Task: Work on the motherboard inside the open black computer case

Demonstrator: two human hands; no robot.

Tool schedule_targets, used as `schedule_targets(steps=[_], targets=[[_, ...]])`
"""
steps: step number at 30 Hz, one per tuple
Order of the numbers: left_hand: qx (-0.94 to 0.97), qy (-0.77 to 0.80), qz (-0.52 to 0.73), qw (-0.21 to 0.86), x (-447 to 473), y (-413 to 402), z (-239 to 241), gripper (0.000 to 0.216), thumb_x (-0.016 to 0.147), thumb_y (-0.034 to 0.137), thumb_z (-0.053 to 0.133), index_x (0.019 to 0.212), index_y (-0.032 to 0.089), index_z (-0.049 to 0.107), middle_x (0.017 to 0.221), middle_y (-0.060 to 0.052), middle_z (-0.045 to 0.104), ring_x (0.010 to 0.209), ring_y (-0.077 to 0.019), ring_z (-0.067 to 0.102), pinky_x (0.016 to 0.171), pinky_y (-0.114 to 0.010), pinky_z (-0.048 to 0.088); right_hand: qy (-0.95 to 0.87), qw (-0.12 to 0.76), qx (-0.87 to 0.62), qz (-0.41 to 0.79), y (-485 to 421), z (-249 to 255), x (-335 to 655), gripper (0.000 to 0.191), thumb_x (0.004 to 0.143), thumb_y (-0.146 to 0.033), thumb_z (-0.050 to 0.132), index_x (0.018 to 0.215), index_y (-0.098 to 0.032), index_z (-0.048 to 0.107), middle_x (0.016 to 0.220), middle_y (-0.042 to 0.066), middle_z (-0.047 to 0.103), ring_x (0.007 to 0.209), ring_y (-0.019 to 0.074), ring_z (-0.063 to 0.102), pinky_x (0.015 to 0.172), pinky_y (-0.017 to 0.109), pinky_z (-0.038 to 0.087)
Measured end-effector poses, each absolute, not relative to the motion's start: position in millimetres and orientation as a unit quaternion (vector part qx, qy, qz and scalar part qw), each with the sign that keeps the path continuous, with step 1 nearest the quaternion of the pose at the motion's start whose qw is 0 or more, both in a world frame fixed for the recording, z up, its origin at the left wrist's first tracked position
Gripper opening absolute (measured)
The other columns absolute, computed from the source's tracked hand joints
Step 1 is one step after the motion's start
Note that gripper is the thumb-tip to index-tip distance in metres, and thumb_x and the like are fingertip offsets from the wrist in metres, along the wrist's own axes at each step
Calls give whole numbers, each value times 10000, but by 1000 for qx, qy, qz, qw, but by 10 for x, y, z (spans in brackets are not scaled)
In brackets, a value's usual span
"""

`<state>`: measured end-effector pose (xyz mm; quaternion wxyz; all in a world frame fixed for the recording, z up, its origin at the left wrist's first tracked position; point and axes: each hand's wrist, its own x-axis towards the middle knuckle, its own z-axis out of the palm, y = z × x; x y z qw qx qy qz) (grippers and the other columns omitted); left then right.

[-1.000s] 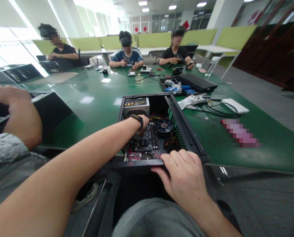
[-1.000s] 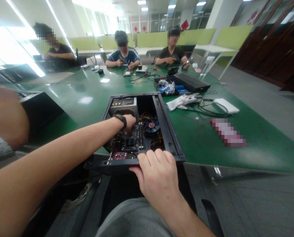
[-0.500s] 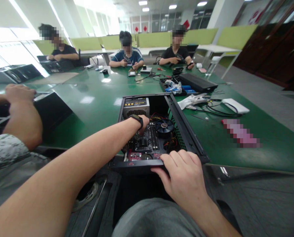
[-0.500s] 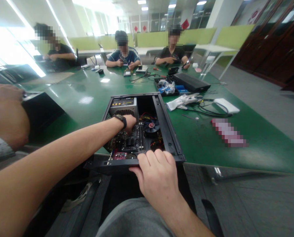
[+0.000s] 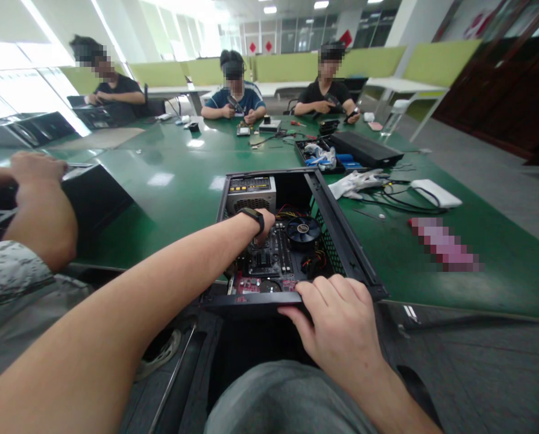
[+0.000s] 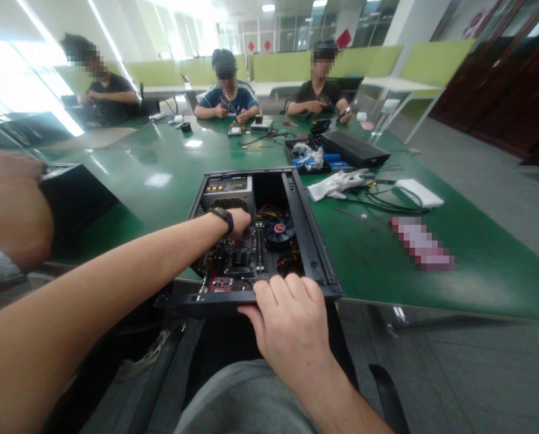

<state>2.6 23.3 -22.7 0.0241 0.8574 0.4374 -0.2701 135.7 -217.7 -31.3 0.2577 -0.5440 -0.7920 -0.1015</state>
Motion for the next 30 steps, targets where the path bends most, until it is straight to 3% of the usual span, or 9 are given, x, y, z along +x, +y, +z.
schedule_targets(steps=[14,20,30], targets=[[853,424,-305,2,55,150,-117,504,567,272,859,1040,116,778,1065,-161,757,1000,-299,698,824,-296,549,-793,258,-542,-104,-2177,-333,1360,206,926,-434,584,904,-229,590,782,21,555,791,217,429,757,390,280],[852,436,-288,3,67,119,-94,594,461,249,911,1024,111,786,1053,-161,759,992,-309,698,831,-291,542,-793,254,-544,-107,-2176,-339,1364,213,931,-441,571,912,-230,590,780,21,552,791,217,428,760,390,279],[856,441,-270,10,82,155,-176,541,431,203,912,955,123,802,993,-150,769,984,-319,702,867,-315,537,-793,249,-546,-106,-2177,-343,1365,220,931,-449,567,913,-232,591,782,21,545,794,218,427,762,394,280]])
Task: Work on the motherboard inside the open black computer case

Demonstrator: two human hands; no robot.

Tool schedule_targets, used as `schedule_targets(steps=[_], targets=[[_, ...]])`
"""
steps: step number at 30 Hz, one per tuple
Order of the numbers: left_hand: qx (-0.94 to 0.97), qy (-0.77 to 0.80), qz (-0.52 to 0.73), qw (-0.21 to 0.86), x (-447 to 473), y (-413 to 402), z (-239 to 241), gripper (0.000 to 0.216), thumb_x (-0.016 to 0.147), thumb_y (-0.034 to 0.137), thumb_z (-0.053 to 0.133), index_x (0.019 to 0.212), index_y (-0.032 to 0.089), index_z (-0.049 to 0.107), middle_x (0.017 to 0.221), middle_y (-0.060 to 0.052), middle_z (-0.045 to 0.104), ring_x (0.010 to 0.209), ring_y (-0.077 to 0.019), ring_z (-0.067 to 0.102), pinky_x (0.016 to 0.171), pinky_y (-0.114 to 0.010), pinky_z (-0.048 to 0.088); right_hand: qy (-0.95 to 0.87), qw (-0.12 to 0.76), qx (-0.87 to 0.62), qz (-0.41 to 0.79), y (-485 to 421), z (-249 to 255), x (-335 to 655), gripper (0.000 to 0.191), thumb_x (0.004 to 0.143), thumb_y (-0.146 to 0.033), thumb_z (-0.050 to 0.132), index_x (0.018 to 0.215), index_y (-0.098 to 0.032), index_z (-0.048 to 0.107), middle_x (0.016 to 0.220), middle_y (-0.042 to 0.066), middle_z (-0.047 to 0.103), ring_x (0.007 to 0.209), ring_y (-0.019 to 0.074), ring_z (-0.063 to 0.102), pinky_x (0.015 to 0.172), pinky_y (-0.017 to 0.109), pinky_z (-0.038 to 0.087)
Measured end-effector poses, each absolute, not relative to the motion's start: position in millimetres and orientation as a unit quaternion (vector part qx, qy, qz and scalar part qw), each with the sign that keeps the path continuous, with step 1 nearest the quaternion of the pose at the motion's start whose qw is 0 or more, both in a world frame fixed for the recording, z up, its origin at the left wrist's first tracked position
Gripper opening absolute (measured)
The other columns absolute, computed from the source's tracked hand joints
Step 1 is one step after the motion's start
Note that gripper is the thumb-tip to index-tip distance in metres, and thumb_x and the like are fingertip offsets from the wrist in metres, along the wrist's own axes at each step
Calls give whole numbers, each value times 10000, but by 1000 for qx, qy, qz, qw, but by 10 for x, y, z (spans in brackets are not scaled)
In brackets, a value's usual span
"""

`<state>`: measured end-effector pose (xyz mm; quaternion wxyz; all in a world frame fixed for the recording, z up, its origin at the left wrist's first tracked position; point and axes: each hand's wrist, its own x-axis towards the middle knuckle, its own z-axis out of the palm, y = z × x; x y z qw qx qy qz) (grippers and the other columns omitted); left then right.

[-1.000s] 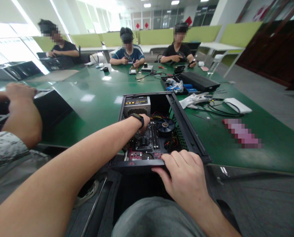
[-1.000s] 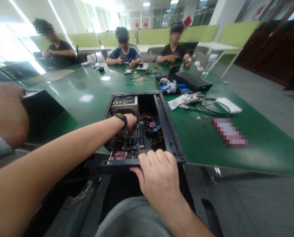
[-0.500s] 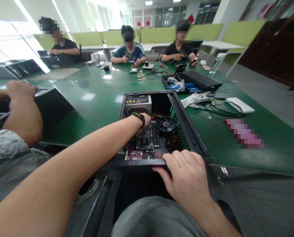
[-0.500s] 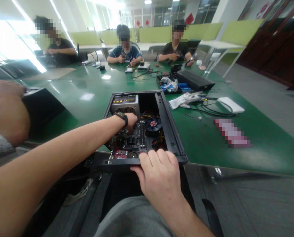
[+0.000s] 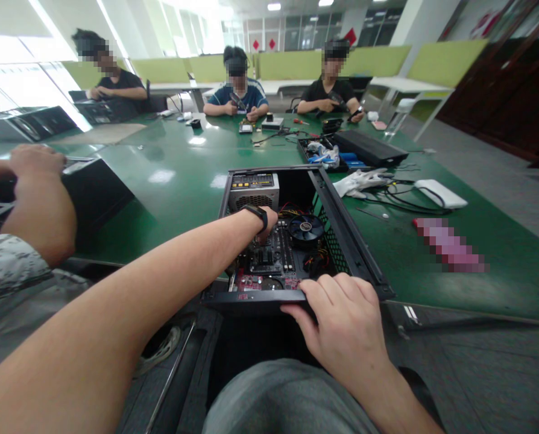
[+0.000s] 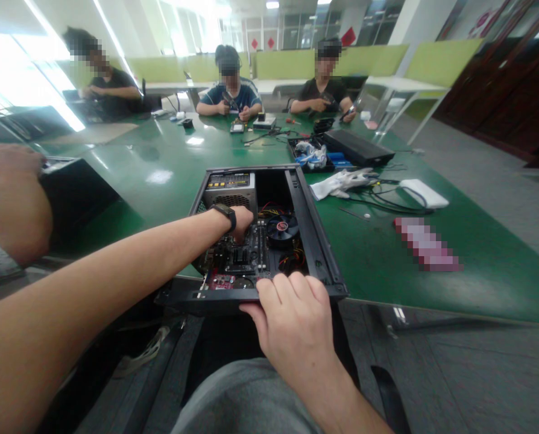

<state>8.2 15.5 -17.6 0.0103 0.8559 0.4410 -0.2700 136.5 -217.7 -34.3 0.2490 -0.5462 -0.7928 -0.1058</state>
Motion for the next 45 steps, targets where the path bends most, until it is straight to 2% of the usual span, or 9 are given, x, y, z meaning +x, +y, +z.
schedule_targets(steps=[10,16,20,23,29,35,39,43,45], targets=[[856,429,-288,4,71,107,-145,460,537,265,870,965,112,801,1007,-152,767,968,-301,703,856,-298,531,-795,249,-542,-111,-2168,-344,1367,224,927,-449,573,907,-227,593,780,26,547,797,219,424,759,393,274],[865,430,-259,1,29,158,-160,488,576,400,831,985,135,792,1008,-139,765,955,-294,702,812,-303,539,-791,252,-547,-105,-2178,-344,1358,219,929,-442,571,928,-224,595,793,26,554,806,218,429,771,391,275],[884,417,-213,-8,-20,186,-95,513,635,450,761,1019,111,773,1036,-157,752,951,-296,693,798,-321,536,-789,255,-549,-107,-2169,-349,1361,226,930,-447,573,935,-223,603,794,26,560,803,214,435,771,386,270],[888,434,-150,5,-83,228,31,495,674,471,704,1038,139,765,1029,-130,753,923,-275,688,785,-317,525,-790,249,-551,-104,-2048,-330,1387,234,936,-451,566,939,-221,610,815,31,576,827,217,454,788,385,272],[875,484,7,-10,-314,466,413,372,680,396,671,964,174,765,911,-71,754,860,-216,679,757,-265,489,-798,196,-554,-135,-1275,-262,1450,308,921,-504,571,962,-202,616,907,66,614,918,233,478,833,379,277],[833,530,154,-29,-558,638,702,337,702,350,657,953,142,741,921,-79,748,850,-202,660,779,-285,482,-789,169,-570,-156,-153,-245,1431,406,919,-559,543,1015,-169,607,990,121,623,984,258,486,855,382,298],[812,544,211,-24,-650,694,690,293,751,357,623,921,143,732,878,-81,740,830,-192,649,787,-301,479,-778,136,-593,-156,577,-193,1363,455,915,-566,550,1100,-154,606,1080,105,613,1044,242,529,923,414,389],[788,562,252,-12,-705,675,627,323,767,354,623,1005,150,701,935,-80,745,849,-187,650,781,-298,485,-766,105,-615,-153,1151,-98,1277,416,936,-473,578,1219,-168,589,1231,88,596,1090,212,589,949,451,489],[789,560,251,0,-733,631,607,297,764,358,624,973,160,699,922,-72,745,838,-188,654,762,-297,489,-762,94,-623,-151,1328,-53,1246,411,937,-446,588,1243,-171,583,1256,92,593,1098,215,596,943,450,505]])
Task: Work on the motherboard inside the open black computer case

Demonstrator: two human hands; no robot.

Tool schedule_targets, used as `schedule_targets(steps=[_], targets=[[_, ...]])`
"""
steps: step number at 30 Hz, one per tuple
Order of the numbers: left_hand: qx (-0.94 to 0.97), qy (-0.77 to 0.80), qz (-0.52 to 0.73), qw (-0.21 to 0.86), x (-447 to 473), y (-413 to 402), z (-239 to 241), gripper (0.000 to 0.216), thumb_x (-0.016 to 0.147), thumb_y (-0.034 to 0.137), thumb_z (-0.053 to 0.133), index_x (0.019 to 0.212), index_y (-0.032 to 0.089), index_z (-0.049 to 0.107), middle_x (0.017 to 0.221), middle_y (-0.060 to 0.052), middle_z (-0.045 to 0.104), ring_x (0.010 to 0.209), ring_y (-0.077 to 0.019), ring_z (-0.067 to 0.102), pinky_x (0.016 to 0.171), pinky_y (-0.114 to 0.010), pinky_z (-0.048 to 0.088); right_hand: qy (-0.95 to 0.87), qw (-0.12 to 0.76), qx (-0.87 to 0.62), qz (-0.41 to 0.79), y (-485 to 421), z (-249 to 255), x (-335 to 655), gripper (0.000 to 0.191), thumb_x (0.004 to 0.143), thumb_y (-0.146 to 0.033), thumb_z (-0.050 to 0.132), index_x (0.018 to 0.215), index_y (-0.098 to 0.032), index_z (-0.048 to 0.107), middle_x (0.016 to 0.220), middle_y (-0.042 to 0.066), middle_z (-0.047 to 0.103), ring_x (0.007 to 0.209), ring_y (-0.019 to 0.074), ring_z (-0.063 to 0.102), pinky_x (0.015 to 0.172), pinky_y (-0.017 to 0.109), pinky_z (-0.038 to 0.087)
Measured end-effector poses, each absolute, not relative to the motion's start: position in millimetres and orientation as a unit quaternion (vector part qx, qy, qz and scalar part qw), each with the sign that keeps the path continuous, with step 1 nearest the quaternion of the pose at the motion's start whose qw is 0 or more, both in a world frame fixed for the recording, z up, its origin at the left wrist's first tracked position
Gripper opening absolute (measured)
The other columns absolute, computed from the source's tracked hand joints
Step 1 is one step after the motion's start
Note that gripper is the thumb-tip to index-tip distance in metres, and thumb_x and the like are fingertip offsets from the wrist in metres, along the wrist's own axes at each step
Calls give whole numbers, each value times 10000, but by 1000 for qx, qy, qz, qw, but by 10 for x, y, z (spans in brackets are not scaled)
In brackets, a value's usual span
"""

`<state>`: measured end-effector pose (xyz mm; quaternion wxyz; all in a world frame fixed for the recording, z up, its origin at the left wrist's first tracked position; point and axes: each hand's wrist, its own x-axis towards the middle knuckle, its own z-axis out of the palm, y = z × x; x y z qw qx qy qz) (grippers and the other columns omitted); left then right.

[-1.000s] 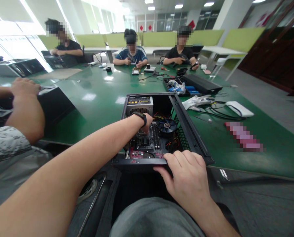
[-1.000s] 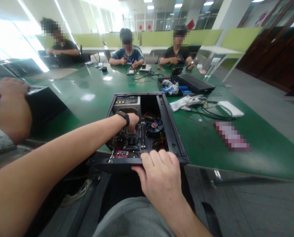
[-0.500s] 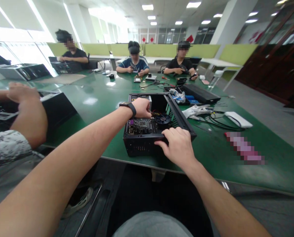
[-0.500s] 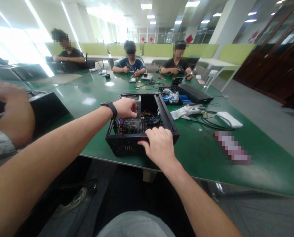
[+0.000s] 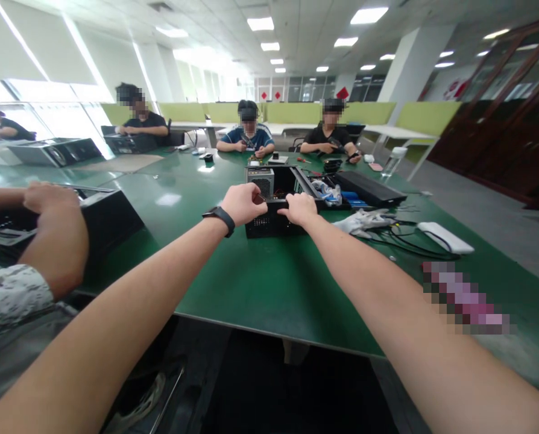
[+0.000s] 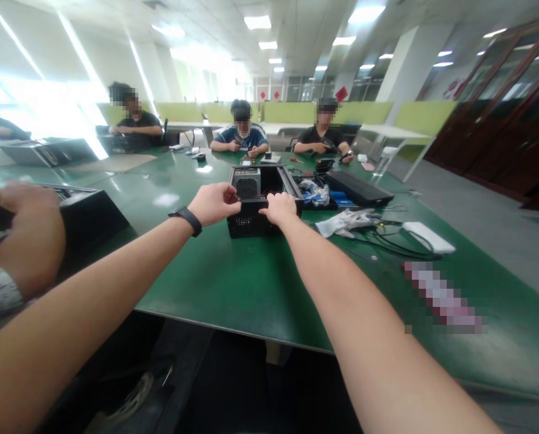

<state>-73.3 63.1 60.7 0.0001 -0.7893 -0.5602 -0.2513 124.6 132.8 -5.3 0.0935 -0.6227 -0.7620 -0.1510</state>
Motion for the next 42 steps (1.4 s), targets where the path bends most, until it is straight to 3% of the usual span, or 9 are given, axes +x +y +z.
schedule_targets(steps=[11,17,25,35,42], targets=[[-800,-546,-249,3,-877,540,629,296,778,346,623,1005,164,671,915,-60,752,808,-168,663,740,-280,486,-769,102,-609,-167,1028,-93,1218,417,938,-482,572,1217,-172,590,1226,86,600,1082,210,593,943,447,493],[-816,-529,-232,9,-699,528,730,364,743,337,637,1042,137,695,921,-84,753,830,-190,672,749,-283,487,-781,139,-585,-169,322,-173,1264,421,928,-566,515,1021,-166,606,1000,104,624,970,231,523,860,381,353],[-886,-460,-50,40,-399,402,556,261,697,337,647,870,184,767,866,-62,761,811,-203,681,704,-273,478,-798,180,-553,-160,-913,-212,1350,310,935,-495,544,946,-191,604,904,79,614,906,236,472,801,364,258],[-897,-406,168,36,-63,145,248,348,641,372,761,915,160,794,935,-131,764,867,-263,702,738,-310,530,-802,242,-538,-92,-1893,-273,1404,197,913,-412,610,893,-216,602,824,31,580,827,213,454,772,368,273],[-881,-413,233,8,-47,95,-44,391,598,318,813,948,145,790,985,-164,764,937,-296,713,759,-304,558,-801,254,-535,-86,-2044,-288,1392,184,915,-403,603,894,-220,602,796,24,559,807,216,443,762,379,274]])
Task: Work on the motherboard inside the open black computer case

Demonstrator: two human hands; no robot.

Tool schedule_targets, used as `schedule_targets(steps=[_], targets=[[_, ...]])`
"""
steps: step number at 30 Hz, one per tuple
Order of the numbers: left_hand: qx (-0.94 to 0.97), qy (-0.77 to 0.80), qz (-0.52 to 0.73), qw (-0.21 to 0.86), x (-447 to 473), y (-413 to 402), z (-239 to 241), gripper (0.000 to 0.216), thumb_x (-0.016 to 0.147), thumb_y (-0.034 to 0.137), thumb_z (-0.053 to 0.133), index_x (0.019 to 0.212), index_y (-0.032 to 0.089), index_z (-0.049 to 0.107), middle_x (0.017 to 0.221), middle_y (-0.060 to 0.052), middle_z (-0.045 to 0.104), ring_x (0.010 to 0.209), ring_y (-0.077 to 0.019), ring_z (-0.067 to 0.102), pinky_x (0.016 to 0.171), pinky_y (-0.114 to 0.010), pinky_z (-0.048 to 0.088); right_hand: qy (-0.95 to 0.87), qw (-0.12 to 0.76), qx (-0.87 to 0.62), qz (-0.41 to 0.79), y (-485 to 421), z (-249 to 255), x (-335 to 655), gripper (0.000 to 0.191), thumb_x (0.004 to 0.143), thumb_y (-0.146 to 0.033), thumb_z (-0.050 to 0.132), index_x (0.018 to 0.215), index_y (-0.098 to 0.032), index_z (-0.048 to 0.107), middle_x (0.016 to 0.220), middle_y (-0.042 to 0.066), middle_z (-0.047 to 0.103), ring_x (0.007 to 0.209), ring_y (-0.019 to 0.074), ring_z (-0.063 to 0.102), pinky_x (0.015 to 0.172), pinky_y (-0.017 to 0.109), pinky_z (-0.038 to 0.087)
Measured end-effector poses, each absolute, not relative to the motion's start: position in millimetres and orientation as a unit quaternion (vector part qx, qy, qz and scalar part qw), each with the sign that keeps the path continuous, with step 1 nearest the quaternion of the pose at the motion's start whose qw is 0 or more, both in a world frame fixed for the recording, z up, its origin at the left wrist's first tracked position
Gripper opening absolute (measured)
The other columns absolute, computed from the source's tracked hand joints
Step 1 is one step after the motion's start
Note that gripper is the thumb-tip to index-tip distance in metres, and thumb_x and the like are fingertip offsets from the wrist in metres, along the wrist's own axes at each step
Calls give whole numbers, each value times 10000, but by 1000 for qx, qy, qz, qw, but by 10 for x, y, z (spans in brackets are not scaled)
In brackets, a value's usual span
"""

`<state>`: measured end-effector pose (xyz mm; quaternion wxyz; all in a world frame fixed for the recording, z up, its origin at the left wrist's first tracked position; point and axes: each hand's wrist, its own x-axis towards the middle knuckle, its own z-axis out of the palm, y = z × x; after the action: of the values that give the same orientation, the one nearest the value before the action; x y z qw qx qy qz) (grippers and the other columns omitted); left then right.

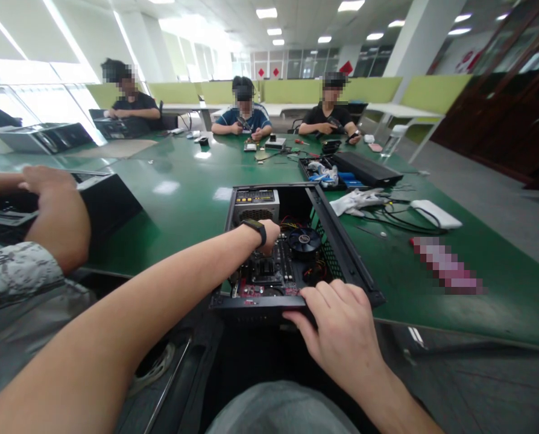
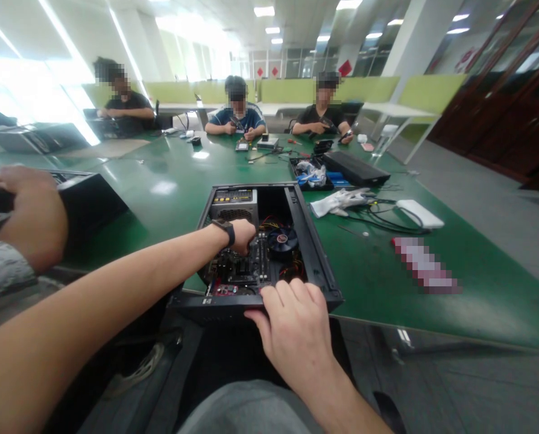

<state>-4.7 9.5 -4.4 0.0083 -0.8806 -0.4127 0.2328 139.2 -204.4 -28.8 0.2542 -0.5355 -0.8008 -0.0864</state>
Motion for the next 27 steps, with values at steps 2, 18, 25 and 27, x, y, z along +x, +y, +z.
schedule_targets(steps=[2,18,25,27], targets=[[-871,-425,244,6,-69,132,-75,422,586,300,827,977,149,785,1011,-160,764,960,-291,711,781,-291,557,-800,257,-536,-87,-2040,-284,1386,183,916,-401,601,889,-220,602,793,26,558,802,214,440,760,379,273],[-839,-452,303,3,12,171,-115,668,494,247,915,1126,108,753,1138,-179,736,1039,-311,695,852,-287,553,-797,262,-536,-95,-2035,-303,1392,200,920,-415,592,867,-223,592,792,26,555,800,213,429,757,378,271],[-838,-452,307,6,21,219,-168,643,500,243,911,1105,87,755,1115,-186,740,1029,-311,695,845,-293,554,-796,259,-538,-99,-2032,-321,1401,205,919,-423,592,876,-222,594,788,24,556,798,212,429,757,377,271],[-838,-452,305,7,19,219,-169,623,516,260,904,1103,110,757,1118,-174,742,1028,-303,696,839,-288,553,-797,260,-537,-99,-2032,-326,1404,209,921,-425,591,875,-221,595,789,26,558,800,213,430,758,378,271]])
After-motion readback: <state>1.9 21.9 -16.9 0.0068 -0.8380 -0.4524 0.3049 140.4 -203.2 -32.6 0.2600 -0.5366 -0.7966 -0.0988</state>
